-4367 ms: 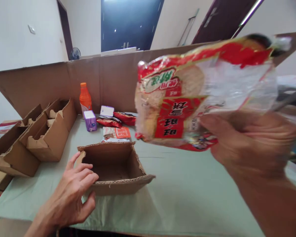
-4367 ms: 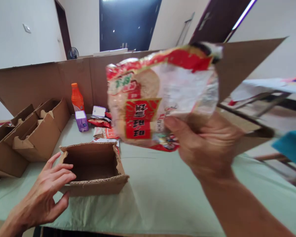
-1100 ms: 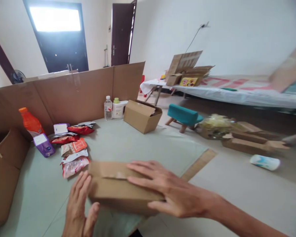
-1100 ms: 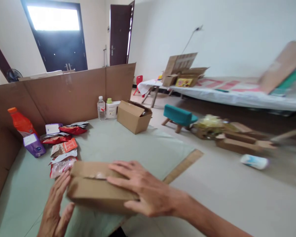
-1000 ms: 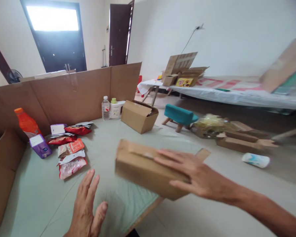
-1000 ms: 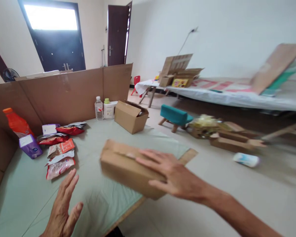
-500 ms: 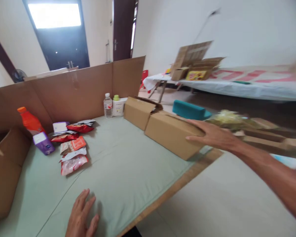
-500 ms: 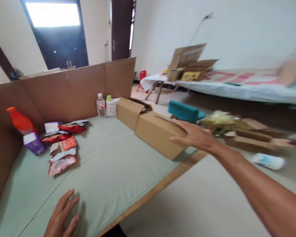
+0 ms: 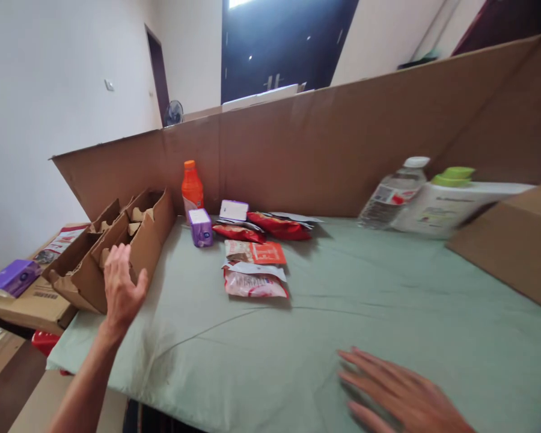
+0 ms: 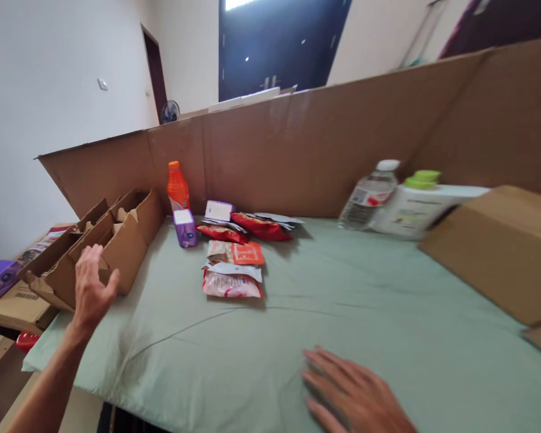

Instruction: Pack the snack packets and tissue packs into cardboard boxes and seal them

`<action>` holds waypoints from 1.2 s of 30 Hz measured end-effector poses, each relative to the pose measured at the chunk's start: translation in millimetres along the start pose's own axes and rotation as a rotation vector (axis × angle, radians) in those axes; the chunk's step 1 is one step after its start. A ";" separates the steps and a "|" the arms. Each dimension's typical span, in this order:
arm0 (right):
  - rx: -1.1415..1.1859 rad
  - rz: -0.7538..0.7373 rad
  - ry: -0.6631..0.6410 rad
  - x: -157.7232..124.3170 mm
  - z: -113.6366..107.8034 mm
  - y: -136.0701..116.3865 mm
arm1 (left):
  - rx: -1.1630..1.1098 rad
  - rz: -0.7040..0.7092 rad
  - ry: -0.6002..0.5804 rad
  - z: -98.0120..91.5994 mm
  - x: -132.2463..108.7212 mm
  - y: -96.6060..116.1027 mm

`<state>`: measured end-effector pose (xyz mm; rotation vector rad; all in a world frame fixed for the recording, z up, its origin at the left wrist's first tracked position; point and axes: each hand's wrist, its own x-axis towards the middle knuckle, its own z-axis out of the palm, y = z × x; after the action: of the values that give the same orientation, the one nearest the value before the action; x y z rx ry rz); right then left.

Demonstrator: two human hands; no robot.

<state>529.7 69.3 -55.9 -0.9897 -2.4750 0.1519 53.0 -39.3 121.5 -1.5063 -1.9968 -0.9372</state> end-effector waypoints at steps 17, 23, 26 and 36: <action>0.653 0.231 -0.127 56.6 -62.4 -83.8 | -0.488 0.436 -0.693 -78.5 -49.3 58.2; 0.856 0.243 -0.163 54.0 -46.6 -93.1 | -0.516 0.244 -0.348 -52.2 -91.7 53.2; 0.887 0.306 -0.212 36.8 -31.4 -94.4 | -0.624 -0.003 -0.294 -26.6 -127.3 25.4; 1.000 0.439 -0.136 26.2 1.8 -79.2 | -0.520 -0.108 -0.630 62.1 -154.9 31.0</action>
<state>462.9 28.9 -26.4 -1.0096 -1.8097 1.4522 129.7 -86.3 -22.5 -2.2111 -2.3959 -1.2008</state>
